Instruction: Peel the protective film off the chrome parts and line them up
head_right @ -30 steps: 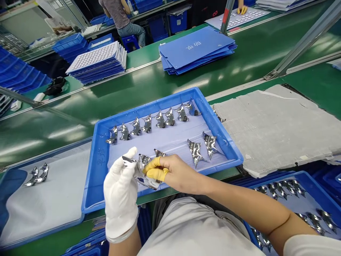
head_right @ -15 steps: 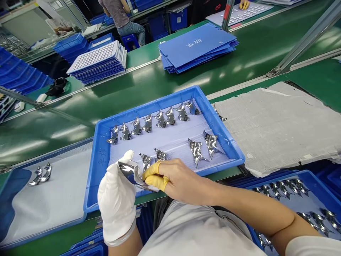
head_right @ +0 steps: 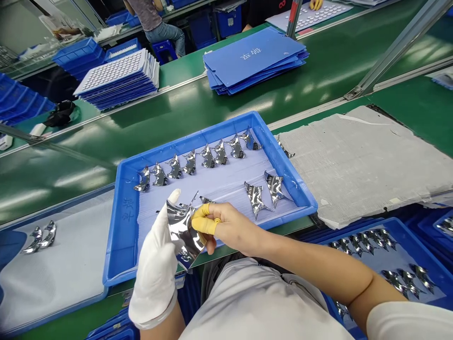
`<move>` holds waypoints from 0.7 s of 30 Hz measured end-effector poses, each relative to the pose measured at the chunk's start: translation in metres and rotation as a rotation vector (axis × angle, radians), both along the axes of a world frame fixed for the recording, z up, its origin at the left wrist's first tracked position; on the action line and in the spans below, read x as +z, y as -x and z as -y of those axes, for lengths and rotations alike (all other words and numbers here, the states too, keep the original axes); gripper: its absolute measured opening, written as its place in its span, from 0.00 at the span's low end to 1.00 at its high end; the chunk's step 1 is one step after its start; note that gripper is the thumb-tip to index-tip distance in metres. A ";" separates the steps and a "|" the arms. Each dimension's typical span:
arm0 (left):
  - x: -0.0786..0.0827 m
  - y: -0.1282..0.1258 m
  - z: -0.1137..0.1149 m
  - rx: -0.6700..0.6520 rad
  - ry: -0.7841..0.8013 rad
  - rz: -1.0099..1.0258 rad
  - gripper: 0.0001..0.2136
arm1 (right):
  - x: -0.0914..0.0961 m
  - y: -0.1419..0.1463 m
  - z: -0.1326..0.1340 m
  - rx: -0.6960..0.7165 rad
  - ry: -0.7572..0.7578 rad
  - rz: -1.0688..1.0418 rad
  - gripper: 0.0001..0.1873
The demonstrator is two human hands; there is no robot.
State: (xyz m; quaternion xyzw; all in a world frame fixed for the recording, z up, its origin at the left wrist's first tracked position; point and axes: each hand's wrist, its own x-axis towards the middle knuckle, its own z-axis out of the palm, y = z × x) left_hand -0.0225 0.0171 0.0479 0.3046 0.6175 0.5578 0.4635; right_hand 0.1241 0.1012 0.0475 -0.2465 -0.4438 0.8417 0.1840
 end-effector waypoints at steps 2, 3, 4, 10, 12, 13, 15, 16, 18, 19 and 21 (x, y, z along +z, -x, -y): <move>0.002 0.000 0.000 -0.153 0.030 0.137 0.50 | -0.001 0.001 0.001 -0.020 0.004 0.014 0.12; 0.003 0.000 0.000 -0.186 0.045 0.183 0.52 | -0.001 0.002 0.001 -0.023 0.011 0.019 0.13; 0.004 0.001 0.000 -0.174 0.052 0.203 0.50 | -0.001 0.002 0.002 -0.022 0.019 0.017 0.14; 0.002 0.003 -0.004 0.096 -0.003 0.201 0.25 | -0.008 0.006 0.005 -0.035 0.063 -0.068 0.16; 0.001 0.001 -0.006 0.129 -0.003 0.195 0.23 | -0.010 0.008 0.006 -0.033 0.132 -0.102 0.18; 0.002 -0.001 -0.008 0.160 0.002 0.178 0.22 | -0.012 0.009 0.007 -0.032 0.185 -0.116 0.19; 0.002 -0.006 -0.012 0.242 0.007 0.131 0.16 | -0.014 0.011 0.009 -0.025 0.322 -0.136 0.22; 0.003 -0.008 -0.015 0.280 0.002 0.095 0.13 | -0.016 0.013 0.010 -0.020 0.395 -0.143 0.23; 0.003 -0.010 -0.020 0.334 -0.003 0.004 0.10 | -0.019 0.016 0.012 -0.012 0.529 -0.159 0.24; 0.003 -0.011 -0.022 0.343 0.006 -0.043 0.10 | -0.021 0.017 0.013 -0.010 0.583 -0.168 0.24; 0.002 -0.012 -0.026 0.352 0.038 -0.118 0.11 | -0.025 0.019 0.015 -0.018 0.653 -0.189 0.23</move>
